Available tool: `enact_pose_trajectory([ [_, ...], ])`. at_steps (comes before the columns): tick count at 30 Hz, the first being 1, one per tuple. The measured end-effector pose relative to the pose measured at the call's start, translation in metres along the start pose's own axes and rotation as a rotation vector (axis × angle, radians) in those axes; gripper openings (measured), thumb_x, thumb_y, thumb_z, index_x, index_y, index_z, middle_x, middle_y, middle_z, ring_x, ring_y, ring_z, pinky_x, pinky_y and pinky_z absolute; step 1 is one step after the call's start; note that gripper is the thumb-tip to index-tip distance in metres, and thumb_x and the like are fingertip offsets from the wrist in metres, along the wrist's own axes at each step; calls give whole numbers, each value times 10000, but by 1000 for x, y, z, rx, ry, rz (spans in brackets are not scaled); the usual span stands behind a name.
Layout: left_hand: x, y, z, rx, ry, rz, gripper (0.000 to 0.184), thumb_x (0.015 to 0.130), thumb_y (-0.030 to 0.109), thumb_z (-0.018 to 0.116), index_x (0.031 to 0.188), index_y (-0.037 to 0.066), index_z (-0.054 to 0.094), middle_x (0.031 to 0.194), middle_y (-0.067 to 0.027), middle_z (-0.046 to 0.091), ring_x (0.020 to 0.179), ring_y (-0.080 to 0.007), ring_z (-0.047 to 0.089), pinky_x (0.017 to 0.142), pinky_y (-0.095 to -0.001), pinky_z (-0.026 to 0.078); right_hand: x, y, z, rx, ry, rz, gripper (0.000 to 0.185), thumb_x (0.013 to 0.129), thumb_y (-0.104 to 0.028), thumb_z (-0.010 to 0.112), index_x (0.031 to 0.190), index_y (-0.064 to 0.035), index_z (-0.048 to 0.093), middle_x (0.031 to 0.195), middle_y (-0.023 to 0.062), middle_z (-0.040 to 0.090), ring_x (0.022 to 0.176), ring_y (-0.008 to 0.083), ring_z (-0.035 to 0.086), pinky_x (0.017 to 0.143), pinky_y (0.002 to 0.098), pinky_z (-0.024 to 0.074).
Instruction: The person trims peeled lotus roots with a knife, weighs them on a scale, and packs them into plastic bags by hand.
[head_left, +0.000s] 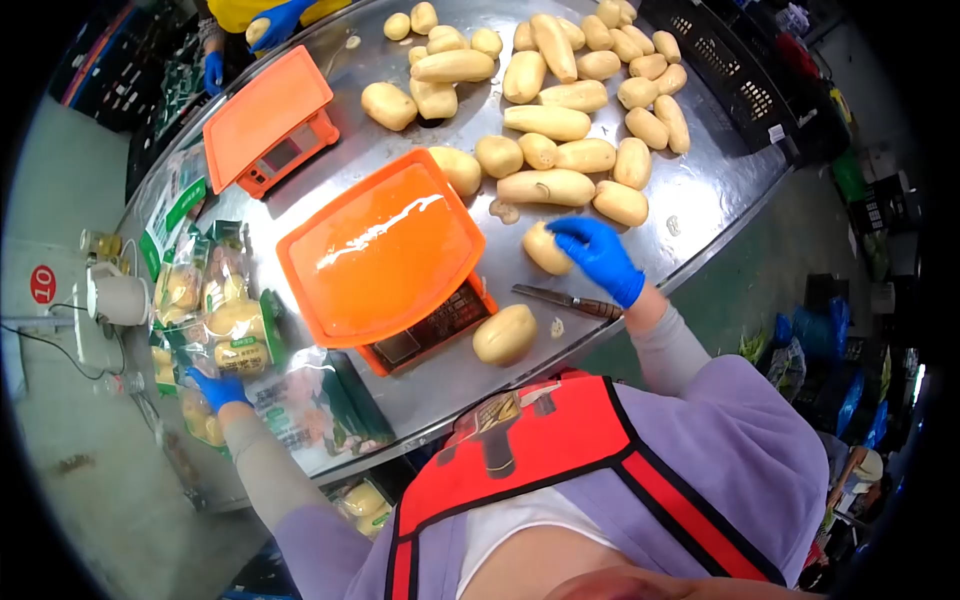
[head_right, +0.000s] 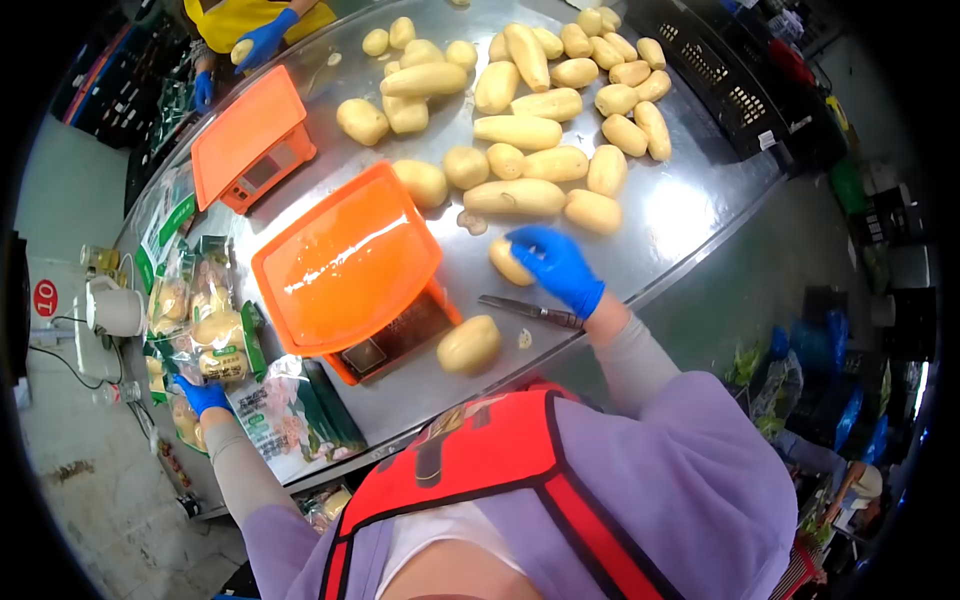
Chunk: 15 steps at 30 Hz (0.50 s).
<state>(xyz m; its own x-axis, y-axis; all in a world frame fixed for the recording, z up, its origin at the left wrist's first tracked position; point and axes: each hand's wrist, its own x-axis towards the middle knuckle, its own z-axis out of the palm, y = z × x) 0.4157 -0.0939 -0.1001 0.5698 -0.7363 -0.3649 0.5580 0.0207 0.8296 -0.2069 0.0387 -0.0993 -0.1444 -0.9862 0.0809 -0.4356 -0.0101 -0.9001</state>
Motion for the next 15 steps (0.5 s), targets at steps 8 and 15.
enact_pose_trajectory([
  [8,-19,-6,-57,397,223,90,724,850,568,480,1366,75,355,1392,-105,377,1242,-259,384,1055,-358,259,210,72,-48,-381,311,15,531,788,-356,642,1174,-6,535,1058,191,616,976,288,598,839,354,464],
  [15,-80,-18,-131,438,185,134,533,926,394,410,1347,68,366,1376,-114,375,1258,-233,345,1056,-373,241,309,62,4,-886,260,365,968,681,-490,685,1415,-127,170,1405,224,257,1227,386,393,960,449,402],
])
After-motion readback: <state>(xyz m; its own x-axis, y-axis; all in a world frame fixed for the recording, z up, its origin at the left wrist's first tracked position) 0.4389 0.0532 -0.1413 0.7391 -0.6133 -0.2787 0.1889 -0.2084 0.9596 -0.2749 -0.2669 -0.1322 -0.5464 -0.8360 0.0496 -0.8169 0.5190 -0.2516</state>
